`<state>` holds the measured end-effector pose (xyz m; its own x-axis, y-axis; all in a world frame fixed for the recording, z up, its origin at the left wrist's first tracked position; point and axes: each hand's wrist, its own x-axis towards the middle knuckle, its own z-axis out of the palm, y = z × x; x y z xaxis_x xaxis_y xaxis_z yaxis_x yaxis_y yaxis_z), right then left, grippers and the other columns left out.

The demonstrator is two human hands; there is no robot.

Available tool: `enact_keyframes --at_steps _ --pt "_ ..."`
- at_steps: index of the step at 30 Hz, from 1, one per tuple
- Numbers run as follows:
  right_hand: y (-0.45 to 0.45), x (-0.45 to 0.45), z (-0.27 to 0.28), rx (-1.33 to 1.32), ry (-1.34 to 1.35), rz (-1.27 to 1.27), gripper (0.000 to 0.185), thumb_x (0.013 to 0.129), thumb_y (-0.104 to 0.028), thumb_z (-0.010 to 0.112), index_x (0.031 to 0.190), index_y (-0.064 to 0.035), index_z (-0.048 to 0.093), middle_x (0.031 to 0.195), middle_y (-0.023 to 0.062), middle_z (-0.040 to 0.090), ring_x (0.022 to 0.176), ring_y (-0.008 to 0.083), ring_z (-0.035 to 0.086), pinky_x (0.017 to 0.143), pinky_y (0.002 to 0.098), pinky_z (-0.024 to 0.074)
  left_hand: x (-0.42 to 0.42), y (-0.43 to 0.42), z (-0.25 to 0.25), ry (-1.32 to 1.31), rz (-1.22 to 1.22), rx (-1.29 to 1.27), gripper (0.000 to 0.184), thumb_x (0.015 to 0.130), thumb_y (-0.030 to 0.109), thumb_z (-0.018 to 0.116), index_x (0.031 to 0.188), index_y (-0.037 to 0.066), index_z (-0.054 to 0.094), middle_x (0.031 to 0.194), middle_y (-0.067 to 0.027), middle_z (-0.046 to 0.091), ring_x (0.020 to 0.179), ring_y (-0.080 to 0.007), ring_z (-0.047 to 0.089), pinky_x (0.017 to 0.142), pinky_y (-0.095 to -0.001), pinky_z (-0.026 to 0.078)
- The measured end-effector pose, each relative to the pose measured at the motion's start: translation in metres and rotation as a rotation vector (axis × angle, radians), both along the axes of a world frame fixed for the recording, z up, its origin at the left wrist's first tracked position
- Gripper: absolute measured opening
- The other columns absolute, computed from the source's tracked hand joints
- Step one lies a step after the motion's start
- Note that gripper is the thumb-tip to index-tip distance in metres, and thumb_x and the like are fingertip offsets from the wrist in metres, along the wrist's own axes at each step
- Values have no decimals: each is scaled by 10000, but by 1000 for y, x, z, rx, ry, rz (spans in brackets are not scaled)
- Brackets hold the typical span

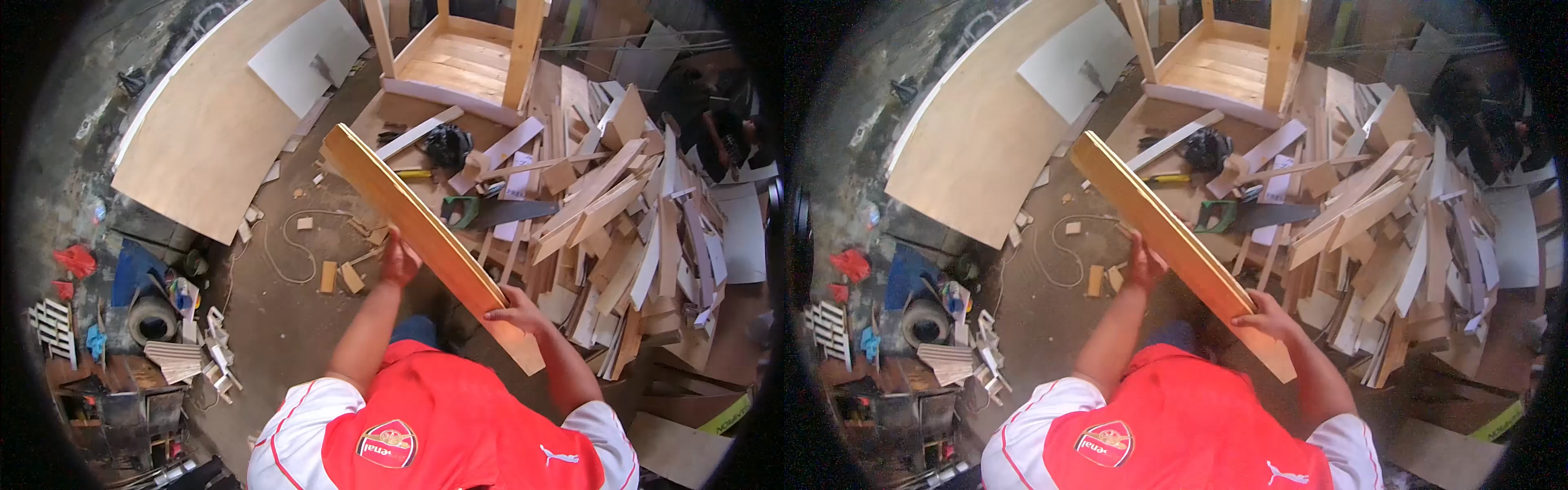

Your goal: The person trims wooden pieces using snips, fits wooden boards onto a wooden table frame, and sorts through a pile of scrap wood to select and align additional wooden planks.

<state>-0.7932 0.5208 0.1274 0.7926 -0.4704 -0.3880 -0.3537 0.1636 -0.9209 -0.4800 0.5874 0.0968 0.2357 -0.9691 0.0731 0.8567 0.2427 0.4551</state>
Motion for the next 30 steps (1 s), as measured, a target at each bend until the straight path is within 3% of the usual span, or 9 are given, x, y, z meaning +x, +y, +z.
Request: enact_keyframes --at_steps 2,5,9,13,14,18,22,29,30 --pt "6 17 -10 104 -27 54 751 753 -249 880 1378 10 555 1235 103 657 1181 182 572 1041 345 423 -7 20 15 22 49 45 905 848 556 755 1519 90 364 1499 -127 500 1389 -374 468 1177 -538 347" --pt "3 48 -20 120 10 167 769 753 -178 872 1408 24 524 1251 83 655 1189 158 570 1025 338 440 13 35 20 -15 148 194 825 855 429 797 1479 64 400 1440 -118 545 1345 -348 525 1125 -531 426" --pt "10 110 -16 243 18 209 810 746 -280 883 1403 31 523 1278 125 647 1202 198 566 1043 341 413 69 47 -3 61 271 464 667 870 290 797 1385 6 481 1310 -106 624 1224 -318 624 1070 -479 490" --pt "7 193 -36 6 78 292 812 760 -376 884 1370 28 532 1259 124 648 1234 180 537 1037 343 413 145 66 -11 85 430 512 556 879 254 763 1313 -23 553 1237 -127 647 1163 -333 649 1063 -471 493" --pt "13 214 -38 -91 80 250 825 774 -494 850 1366 -12 537 1256 150 651 1214 235 590 1007 373 454 170 71 -18 82 471 534 554 876 248 765 1309 -25 553 1233 -127 646 1155 -339 652 1061 -473 496" --pt "36 299 -24 -624 237 285 821 833 -638 711 1420 -102 503 1280 197 620 1143 398 630 941 467 514 278 91 -40 114 608 558 551 882 228 757 1313 -26 526 1228 -138 642 1131 -360 660 1041 -490 510" --pt "52 374 -9 -854 294 336 788 888 -637 625 1467 -133 444 1300 187 613 1156 395 620 924 491 522 363 118 -42 167 687 600 487 901 200 734 1288 -11 529 1190 -140 650 1140 -374 650 1027 -488 516" --pt "37 470 2 -841 251 375 757 902 -602 633 1460 -123 455 1265 177 626 1108 377 638 882 471 531 467 109 -39 125 675 580 505 901 235 732 1303 13 522 1199 -144 642 1165 -381 634 1048 -496 491" --pt "34 481 3 -875 156 308 738 897 -564 661 1463 -131 470 1193 183 649 1054 382 654 854 472 535 480 102 -38 113 667 578 513 901 244 732 1308 14 518 1203 -145 639 1170 -382 631 1050 -498 488"
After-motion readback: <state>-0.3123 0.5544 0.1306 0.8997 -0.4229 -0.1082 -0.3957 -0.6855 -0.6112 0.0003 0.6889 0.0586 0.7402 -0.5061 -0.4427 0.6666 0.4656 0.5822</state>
